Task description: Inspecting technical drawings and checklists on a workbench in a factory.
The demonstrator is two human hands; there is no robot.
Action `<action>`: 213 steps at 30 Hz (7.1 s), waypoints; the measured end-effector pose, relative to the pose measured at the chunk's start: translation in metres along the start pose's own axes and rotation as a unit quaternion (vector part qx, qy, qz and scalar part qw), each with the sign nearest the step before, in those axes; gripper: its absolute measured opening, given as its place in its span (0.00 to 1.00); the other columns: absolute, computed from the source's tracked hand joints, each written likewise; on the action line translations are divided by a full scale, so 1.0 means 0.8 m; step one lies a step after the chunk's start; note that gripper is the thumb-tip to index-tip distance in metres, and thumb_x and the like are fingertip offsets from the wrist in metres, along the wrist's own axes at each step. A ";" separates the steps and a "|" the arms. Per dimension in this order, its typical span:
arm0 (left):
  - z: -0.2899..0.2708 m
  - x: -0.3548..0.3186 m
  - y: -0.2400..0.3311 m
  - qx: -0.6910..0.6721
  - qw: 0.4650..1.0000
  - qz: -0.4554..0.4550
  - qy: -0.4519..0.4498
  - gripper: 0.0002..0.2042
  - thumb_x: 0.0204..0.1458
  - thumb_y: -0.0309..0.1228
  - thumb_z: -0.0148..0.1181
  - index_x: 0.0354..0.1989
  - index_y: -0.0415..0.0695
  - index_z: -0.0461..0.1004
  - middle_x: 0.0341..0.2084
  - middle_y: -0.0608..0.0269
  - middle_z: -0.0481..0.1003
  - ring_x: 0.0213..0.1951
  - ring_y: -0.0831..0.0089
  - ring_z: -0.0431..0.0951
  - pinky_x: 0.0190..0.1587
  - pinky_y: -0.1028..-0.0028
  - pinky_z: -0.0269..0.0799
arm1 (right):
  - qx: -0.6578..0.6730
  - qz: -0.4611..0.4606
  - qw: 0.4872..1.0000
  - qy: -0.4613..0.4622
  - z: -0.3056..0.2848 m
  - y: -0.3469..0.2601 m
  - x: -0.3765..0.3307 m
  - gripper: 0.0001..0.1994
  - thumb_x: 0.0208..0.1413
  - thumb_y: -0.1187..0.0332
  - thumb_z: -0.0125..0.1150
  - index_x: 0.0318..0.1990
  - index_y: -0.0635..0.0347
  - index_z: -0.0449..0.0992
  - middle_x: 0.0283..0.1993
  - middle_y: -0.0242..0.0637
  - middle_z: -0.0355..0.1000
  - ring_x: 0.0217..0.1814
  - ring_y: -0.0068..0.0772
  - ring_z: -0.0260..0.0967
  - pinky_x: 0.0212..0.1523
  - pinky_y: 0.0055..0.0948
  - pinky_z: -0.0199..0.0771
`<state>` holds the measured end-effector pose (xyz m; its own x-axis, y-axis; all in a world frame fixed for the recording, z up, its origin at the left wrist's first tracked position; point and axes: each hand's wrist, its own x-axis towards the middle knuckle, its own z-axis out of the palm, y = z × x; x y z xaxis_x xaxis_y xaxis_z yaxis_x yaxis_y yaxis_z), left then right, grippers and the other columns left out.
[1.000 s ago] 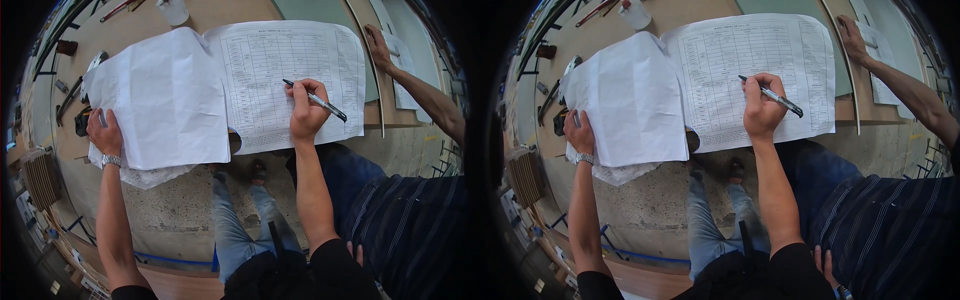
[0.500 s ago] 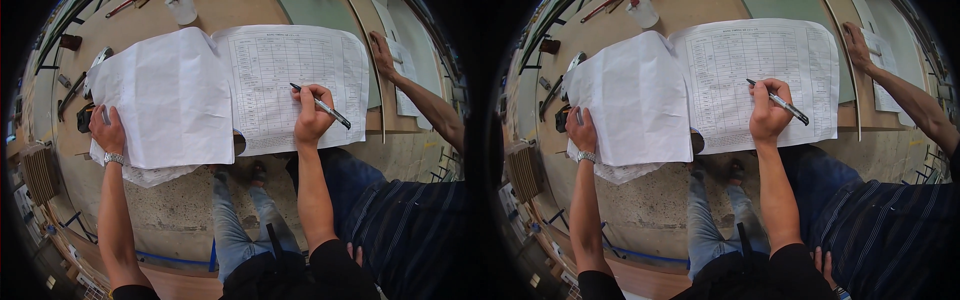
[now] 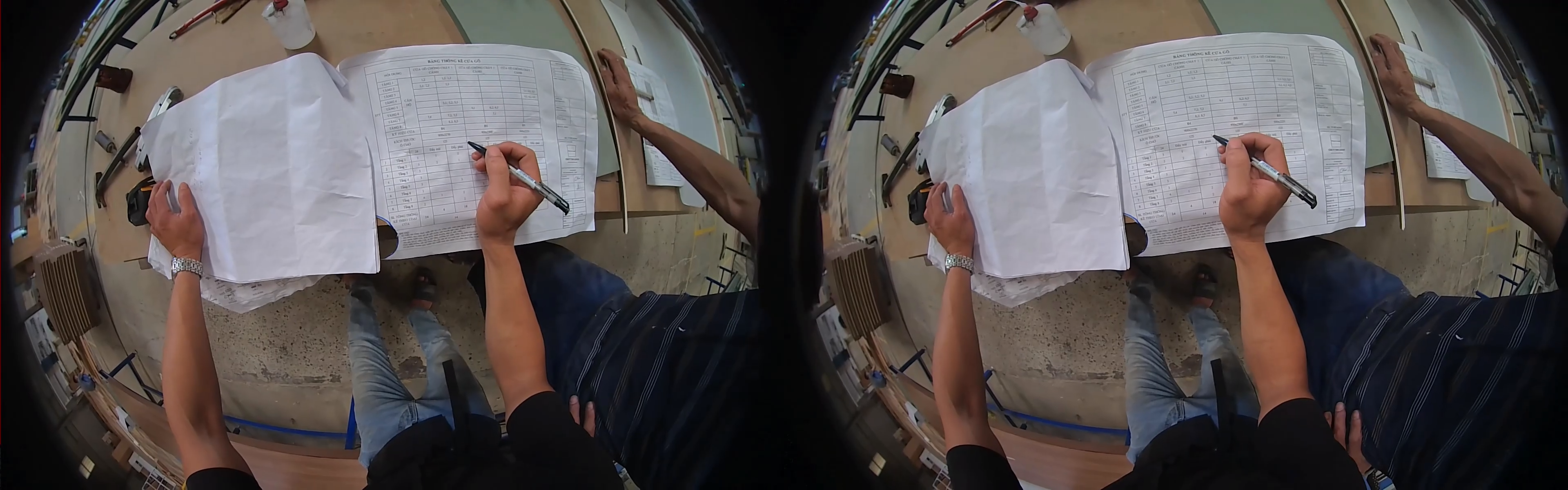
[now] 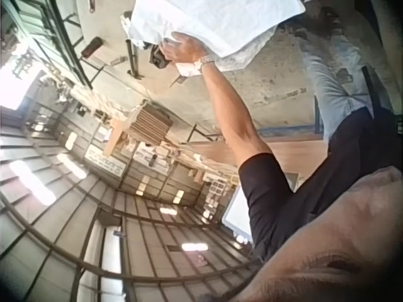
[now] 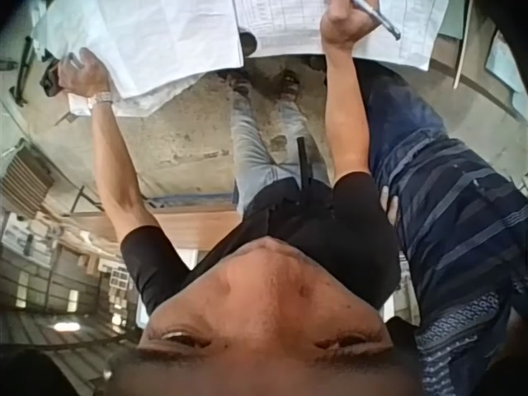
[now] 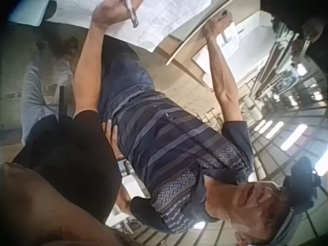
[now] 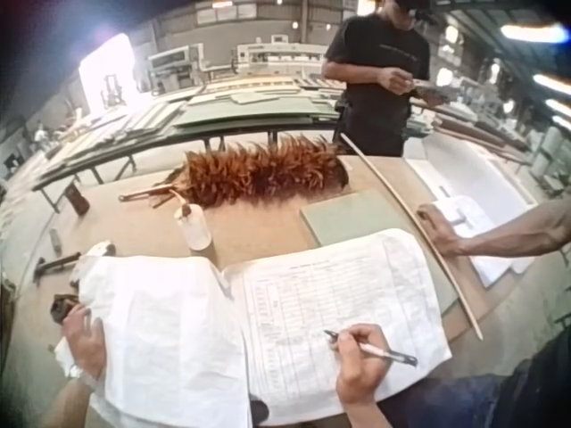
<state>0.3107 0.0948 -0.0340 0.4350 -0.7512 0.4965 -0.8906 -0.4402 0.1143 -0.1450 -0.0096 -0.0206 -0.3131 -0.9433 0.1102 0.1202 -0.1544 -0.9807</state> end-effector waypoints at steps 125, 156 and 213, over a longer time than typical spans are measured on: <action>0.001 -0.001 0.000 -0.014 1.000 -0.009 0.006 0.18 0.56 0.38 0.61 0.51 0.41 0.78 0.56 0.56 0.76 0.57 0.54 0.71 0.61 0.60 0.65 | -0.118 0.001 0.982 -0.147 -0.047 -0.007 0.017 0.04 0.56 0.76 0.61 0.36 0.69 0.77 0.31 0.37 0.77 0.33 0.24 0.74 0.38 0.22 0.74; 0.002 -0.003 -0.002 -0.014 1.000 -0.010 0.003 0.17 0.56 0.38 0.62 0.50 0.41 0.78 0.56 0.55 0.76 0.58 0.53 0.71 0.61 0.59 0.65 | -0.160 -0.057 0.953 -0.252 -0.047 -0.019 0.026 0.06 0.51 0.78 0.65 0.37 0.68 0.81 0.35 0.37 0.78 0.39 0.27 0.74 0.42 0.24 0.72; -0.002 -0.002 0.002 -0.011 1.000 -0.016 0.001 0.18 0.57 0.38 0.61 0.51 0.40 0.77 0.55 0.53 0.76 0.57 0.53 0.71 0.62 0.61 0.63 | -0.126 -0.041 0.979 -0.156 -0.053 -0.007 0.019 0.05 0.53 0.78 0.55 0.32 0.69 0.77 0.28 0.36 0.74 0.32 0.23 0.70 0.35 0.22 0.70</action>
<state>0.3080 0.0960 -0.0329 0.4622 -0.7363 0.4942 -0.8795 -0.4520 0.1492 -0.1902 -0.0108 -0.0204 -0.0049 -0.9807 0.1955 -0.1412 -0.1929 -0.9710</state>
